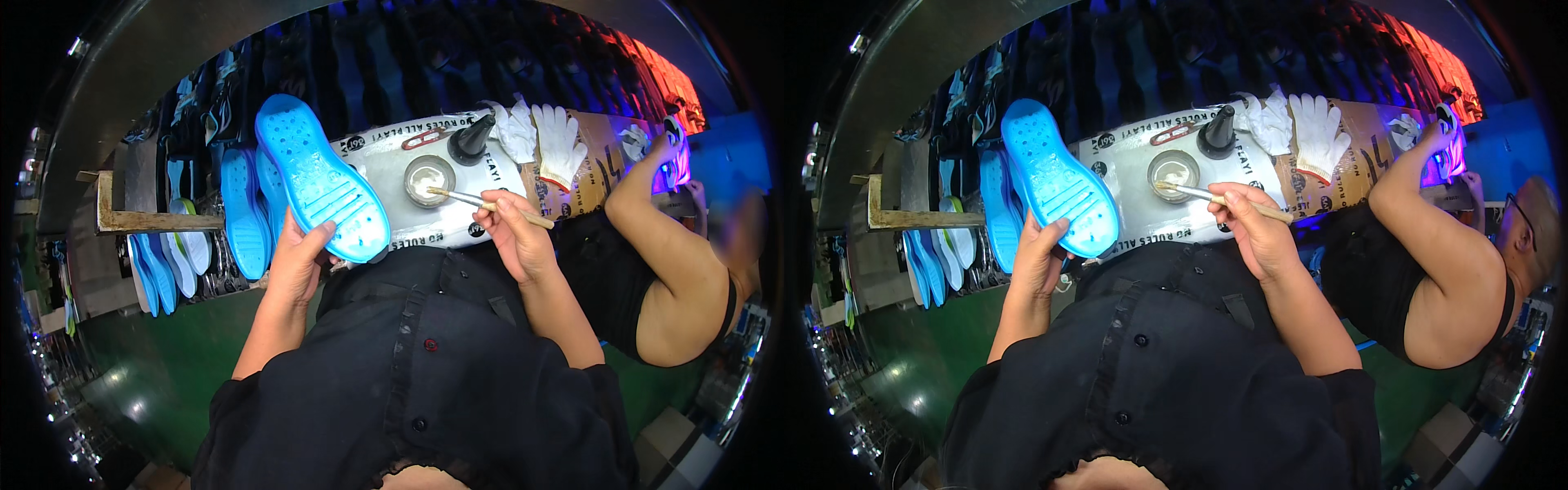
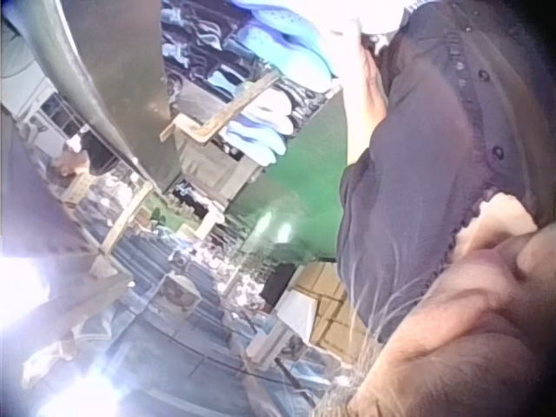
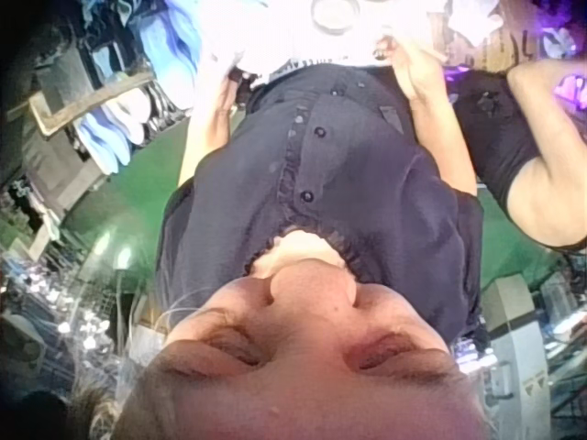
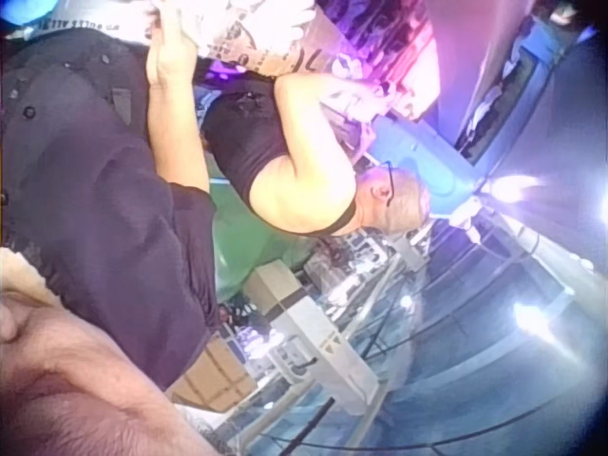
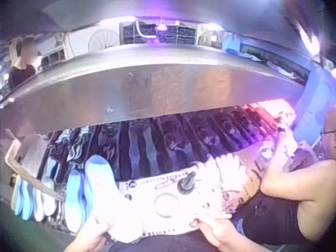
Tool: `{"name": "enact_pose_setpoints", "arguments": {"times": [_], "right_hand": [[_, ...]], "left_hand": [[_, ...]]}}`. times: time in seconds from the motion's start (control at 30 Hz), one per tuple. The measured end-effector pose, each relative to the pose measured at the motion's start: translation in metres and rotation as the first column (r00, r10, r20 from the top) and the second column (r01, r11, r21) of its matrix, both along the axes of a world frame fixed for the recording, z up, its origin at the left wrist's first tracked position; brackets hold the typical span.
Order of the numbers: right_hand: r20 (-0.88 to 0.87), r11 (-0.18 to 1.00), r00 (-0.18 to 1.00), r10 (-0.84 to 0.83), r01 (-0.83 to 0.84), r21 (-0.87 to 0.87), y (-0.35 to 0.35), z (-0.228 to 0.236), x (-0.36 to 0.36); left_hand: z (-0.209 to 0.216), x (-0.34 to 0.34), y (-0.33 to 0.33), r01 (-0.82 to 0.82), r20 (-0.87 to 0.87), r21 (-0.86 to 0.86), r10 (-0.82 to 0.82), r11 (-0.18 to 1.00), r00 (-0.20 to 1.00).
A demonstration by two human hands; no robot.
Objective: The person applies a liquid substance with a brush to the interior and sole of several blue clogs, then places them on a conveyor belt.
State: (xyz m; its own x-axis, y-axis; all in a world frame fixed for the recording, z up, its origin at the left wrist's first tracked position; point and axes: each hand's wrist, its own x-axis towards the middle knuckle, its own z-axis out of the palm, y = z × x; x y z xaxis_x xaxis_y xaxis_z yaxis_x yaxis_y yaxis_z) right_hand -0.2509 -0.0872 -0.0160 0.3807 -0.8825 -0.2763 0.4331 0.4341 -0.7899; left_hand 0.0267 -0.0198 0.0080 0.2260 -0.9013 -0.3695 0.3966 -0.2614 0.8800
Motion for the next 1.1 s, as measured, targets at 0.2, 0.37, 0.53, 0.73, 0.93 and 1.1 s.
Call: {"name": "enact_pose_setpoints", "arguments": {"times": [0.2, 0.37, 0.53, 0.73, 0.93, 1.1], "right_hand": [[-0.415, 0.959, 0.908, 0.058, -0.166, -0.229, -0.020, 0.007, 0.007], [-0.492, 0.946, 0.870, 0.032, -0.185, -0.265, -0.032, 0.000, 0.018], [-0.531, 0.934, 0.847, 0.012, -0.199, -0.297, -0.037, -0.005, 0.021], [-0.322, 0.955, 0.946, -0.049, -0.050, -0.293, -0.021, 0.010, 0.028], [-0.477, 0.670, 0.875, -0.084, -0.305, -0.677, -0.010, 0.041, 0.045], [-0.657, 0.220, 0.656, -0.371, -0.626, -0.748, 0.000, 0.058, 0.060]], "left_hand": [[-0.002, 0.011, 0.005, 0.034, -0.156, -0.021, -0.037, 0.999, 0.987], [-0.012, 0.017, 0.009, 0.035, -0.128, 0.036, -0.030, 0.999, 0.991], [-0.013, 0.016, 0.012, 0.018, -0.060, 0.041, -0.015, 0.999, 0.998], [-0.018, 0.003, 0.003, -0.036, 0.167, -0.054, 0.045, 0.998, 0.985], [-0.008, -0.017, -0.007, 0.045, 0.214, -0.049, -0.033, 0.998, 0.976], [-0.007, -0.021, -0.005, 0.024, 0.299, -0.170, 0.028, 0.985, 0.954]]}}
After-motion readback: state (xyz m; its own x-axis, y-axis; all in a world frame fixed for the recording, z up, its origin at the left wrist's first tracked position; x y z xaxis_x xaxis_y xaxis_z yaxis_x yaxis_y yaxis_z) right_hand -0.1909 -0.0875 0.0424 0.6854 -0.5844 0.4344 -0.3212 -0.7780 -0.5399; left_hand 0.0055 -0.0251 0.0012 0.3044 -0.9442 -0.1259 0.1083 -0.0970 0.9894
